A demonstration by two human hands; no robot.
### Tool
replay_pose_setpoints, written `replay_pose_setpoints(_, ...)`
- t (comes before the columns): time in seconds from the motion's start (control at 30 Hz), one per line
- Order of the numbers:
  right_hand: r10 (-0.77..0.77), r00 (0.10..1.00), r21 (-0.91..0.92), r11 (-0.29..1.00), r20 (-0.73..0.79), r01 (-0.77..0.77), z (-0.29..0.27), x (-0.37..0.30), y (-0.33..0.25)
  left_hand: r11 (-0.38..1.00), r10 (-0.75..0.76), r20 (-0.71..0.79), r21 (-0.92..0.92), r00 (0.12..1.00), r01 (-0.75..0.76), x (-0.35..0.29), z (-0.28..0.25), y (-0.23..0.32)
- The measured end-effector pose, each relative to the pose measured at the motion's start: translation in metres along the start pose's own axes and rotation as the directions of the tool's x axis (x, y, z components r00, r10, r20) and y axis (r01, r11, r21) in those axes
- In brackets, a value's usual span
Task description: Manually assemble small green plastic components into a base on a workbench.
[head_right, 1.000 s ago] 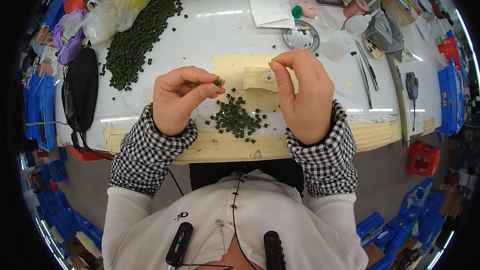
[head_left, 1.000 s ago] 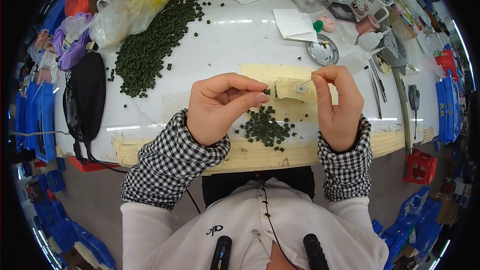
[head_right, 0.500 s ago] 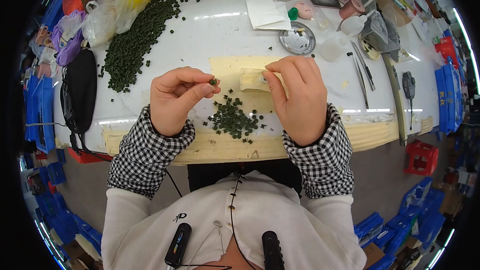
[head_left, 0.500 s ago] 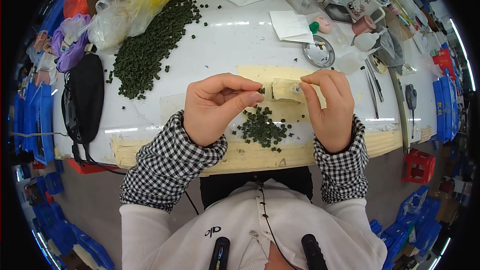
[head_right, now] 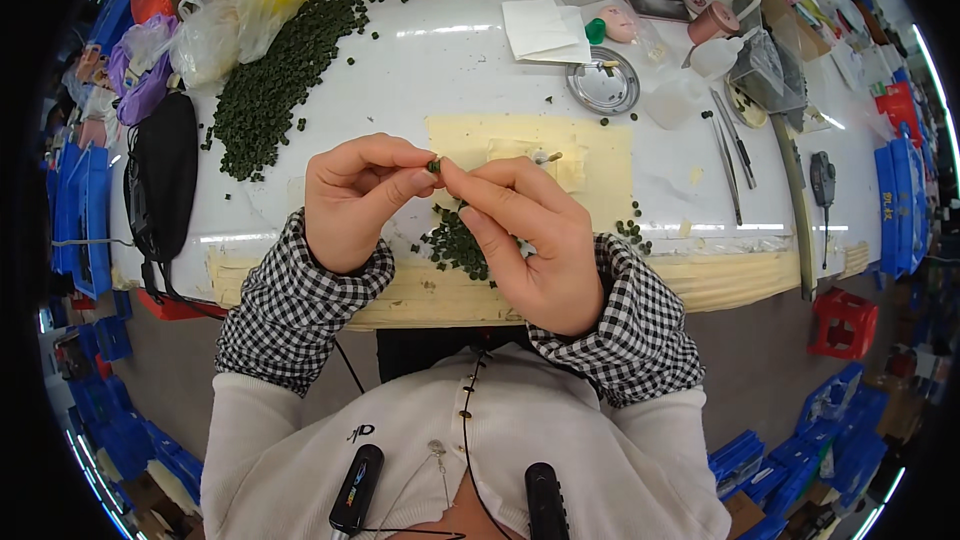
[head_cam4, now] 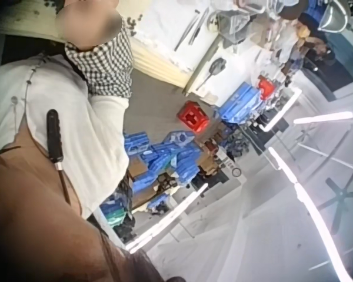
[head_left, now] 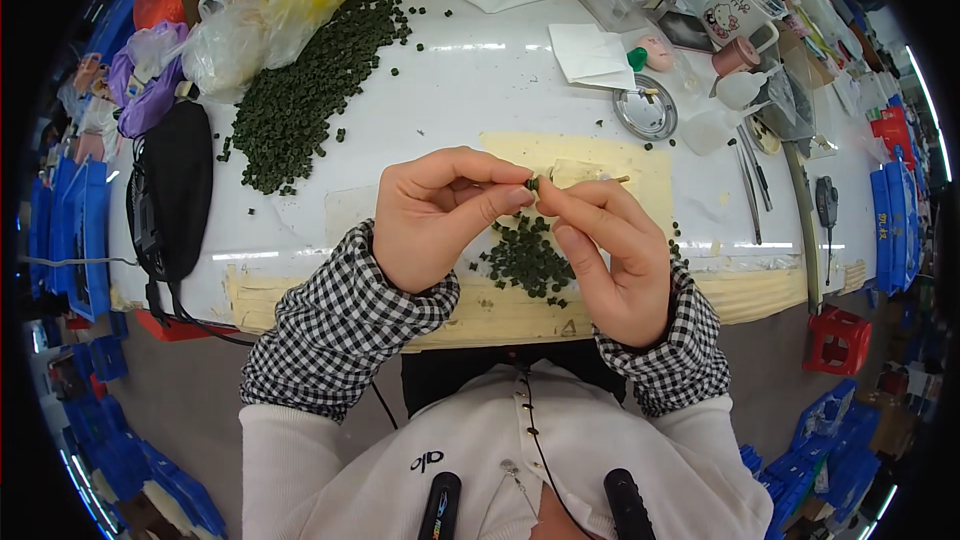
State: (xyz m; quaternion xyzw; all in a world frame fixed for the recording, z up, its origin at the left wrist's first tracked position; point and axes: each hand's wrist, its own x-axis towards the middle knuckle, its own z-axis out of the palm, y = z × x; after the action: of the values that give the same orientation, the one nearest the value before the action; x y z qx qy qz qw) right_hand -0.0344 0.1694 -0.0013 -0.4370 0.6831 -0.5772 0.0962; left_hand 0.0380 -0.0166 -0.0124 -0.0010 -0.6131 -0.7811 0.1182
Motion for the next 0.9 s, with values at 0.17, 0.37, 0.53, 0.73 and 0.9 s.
replay_pose_setpoints(0.17, 0.005, 1.0, 0.075, 0.997, 0.024, -0.007, -0.001, 0.0, 0.007, 0.997, 0.057, 0.009, 0.048, 0.998, -0.057, 0.0, -0.001, -0.003)
replay_pose_setpoints(0.37, 0.016, 0.998, 0.081, 0.997, 0.056, -0.02, -0.003, 0.0, 0.009, 0.996, 0.055, 0.008, 0.066, 0.998, -0.056, -0.001, -0.001, -0.005)
replay_pose_setpoints(0.53, -0.019, 0.998, 0.038, 0.999, 0.052, 0.017, -0.003, -0.001, 0.011, 0.996, 0.045, 0.017, 0.07, 0.999, -0.046, 0.0, -0.001, -0.004)
replay_pose_setpoints(0.73, 0.035, 0.997, -0.044, 0.998, -0.073, -0.038, -0.01, 0.0, 0.0, 0.981, -0.017, 0.047, 0.192, 0.999, 0.007, 0.006, -0.011, 0.005)
replay_pose_setpoints(0.9, 0.074, 0.937, -0.409, 0.886, -0.341, -0.218, -0.067, -0.033, 0.014, 0.863, -0.295, 0.147, 0.465, 0.944, 0.197, 0.013, -0.017, 0.011)
